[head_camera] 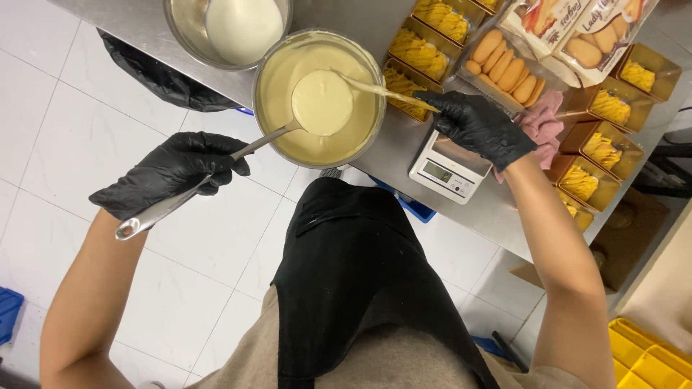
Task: Fill individual containers with cream mixture and layer them with ladyfingers using a ladle and scale for measurement.
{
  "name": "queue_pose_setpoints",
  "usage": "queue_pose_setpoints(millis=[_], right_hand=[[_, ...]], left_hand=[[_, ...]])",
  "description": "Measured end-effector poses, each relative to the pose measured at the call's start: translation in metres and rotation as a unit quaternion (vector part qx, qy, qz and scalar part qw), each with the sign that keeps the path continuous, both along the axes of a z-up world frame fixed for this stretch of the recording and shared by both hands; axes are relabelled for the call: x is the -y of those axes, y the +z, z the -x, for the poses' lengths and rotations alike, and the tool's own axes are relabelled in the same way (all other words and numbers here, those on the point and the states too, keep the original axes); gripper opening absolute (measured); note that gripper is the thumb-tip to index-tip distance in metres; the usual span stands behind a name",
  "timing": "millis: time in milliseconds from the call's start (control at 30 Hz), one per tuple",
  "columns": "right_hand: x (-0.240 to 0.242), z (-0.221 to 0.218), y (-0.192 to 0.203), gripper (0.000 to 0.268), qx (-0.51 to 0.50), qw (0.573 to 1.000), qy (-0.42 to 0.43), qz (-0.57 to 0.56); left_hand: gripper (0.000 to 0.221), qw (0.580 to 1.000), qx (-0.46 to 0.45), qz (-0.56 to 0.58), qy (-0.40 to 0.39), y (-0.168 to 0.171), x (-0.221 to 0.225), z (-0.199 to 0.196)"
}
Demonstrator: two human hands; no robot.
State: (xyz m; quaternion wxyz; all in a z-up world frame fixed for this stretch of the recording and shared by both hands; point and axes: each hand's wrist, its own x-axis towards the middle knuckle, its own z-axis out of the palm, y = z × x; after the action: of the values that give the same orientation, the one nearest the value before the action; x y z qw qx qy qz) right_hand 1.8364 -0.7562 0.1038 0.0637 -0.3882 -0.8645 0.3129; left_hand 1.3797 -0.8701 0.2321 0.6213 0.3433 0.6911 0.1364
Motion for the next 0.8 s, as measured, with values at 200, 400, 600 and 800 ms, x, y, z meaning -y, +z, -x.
queue_pose_setpoints(millis=[200,400,600,800], right_hand=[[0.0,-0.004,-0.022,0.053,-0.071,0.997,-0.012,0.014],[0.014,0.006,-0.006,0.061,-0.015,0.999,0.021,0.021],[0.039,-0.006,-0.019,0.05,-0.018,0.997,-0.037,0.061],[0.078,-0.002,-0.027,0.045,-0.082,0.983,-0.094,0.133]], left_hand=[[0.03,1.0,-0.019,-0.003,0.006,0.005,0.004,-0.007],[0.03,0.995,0.082,-0.052,0.017,-0.002,0.006,-0.005],[0.029,0.996,0.035,-0.068,0.044,-0.004,0.0,-0.021],[0.027,0.997,-0.013,-0.036,0.066,-0.006,-0.008,-0.032]])
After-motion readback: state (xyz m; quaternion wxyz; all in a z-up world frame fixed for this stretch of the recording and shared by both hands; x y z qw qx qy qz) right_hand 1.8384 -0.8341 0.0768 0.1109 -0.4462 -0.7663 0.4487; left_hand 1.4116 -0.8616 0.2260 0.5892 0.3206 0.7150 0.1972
